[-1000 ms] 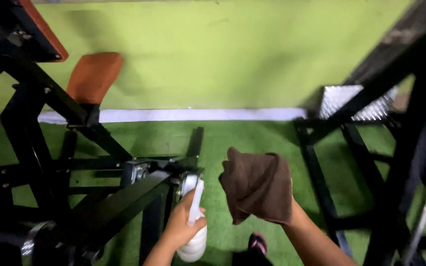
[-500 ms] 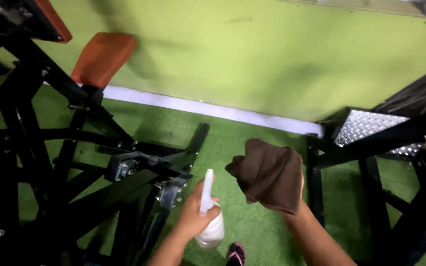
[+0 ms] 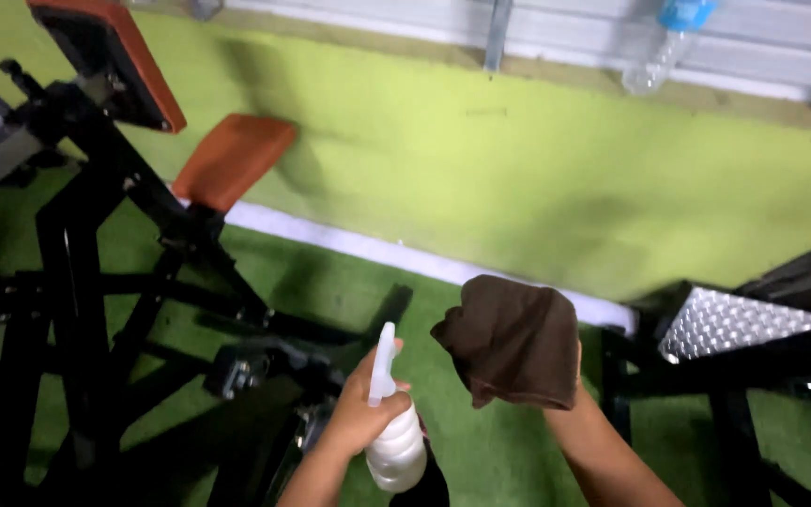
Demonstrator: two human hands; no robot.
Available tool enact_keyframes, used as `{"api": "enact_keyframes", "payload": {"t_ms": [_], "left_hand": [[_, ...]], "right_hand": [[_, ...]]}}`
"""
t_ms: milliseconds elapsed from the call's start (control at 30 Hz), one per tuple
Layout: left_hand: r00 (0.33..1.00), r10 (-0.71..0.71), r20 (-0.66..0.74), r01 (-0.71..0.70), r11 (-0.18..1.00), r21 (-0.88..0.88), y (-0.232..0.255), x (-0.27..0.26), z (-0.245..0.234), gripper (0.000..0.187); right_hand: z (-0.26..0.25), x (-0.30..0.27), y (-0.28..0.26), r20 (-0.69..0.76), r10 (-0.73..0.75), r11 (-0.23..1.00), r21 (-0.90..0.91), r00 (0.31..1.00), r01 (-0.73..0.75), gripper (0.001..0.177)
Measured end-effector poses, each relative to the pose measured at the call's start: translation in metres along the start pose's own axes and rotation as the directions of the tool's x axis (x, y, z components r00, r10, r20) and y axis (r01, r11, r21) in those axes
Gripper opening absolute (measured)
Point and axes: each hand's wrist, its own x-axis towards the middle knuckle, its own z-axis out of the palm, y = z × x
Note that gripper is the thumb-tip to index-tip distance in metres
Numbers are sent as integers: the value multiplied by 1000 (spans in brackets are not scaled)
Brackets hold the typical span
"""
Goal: Cleaning various gym machines and metal components using a spray bottle and a cloth.
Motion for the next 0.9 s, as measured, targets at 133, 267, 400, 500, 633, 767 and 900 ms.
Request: {"api": "enact_keyframes", "payload": {"t_ms": [133, 267, 400, 500, 633, 767, 900], "left_hand": [[997, 74, -18, -75, 992, -103, 17, 71, -18, 85], [968, 223, -114, -231, 971, -62, 28, 149, -38, 80], [964, 220, -151, -240, 962, -132, 50, 212, -71, 83], [960, 178, -214, -215, 964, -160, 56, 237, -85, 82], [933, 129, -335, -205, 958, -202, 74, 258, -111, 77], [871, 91, -483, -315, 857, -408, 93, 277, -135, 75], [775, 89, -625, -399, 837, -376, 125, 294, -150, 72]], "right_hand": [[-7, 56, 8, -160, -166, 985, -79, 973, 155, 22], [-10, 133, 9, -66, -11, 998, -55, 998, 7, 35], [10, 206, 13, -337, -280, 958, -153, 899, 241, 28], [29, 243, 14, -286, -326, 940, -200, 901, 276, 33], [81, 273, 37, 313, 52, 428, 851, 949, -304, 40], [168, 322, 73, 210, -269, 152, 973, 940, -174, 48], [218, 376, 98, 30, -550, 149, 987, 835, 63, 55]]}}
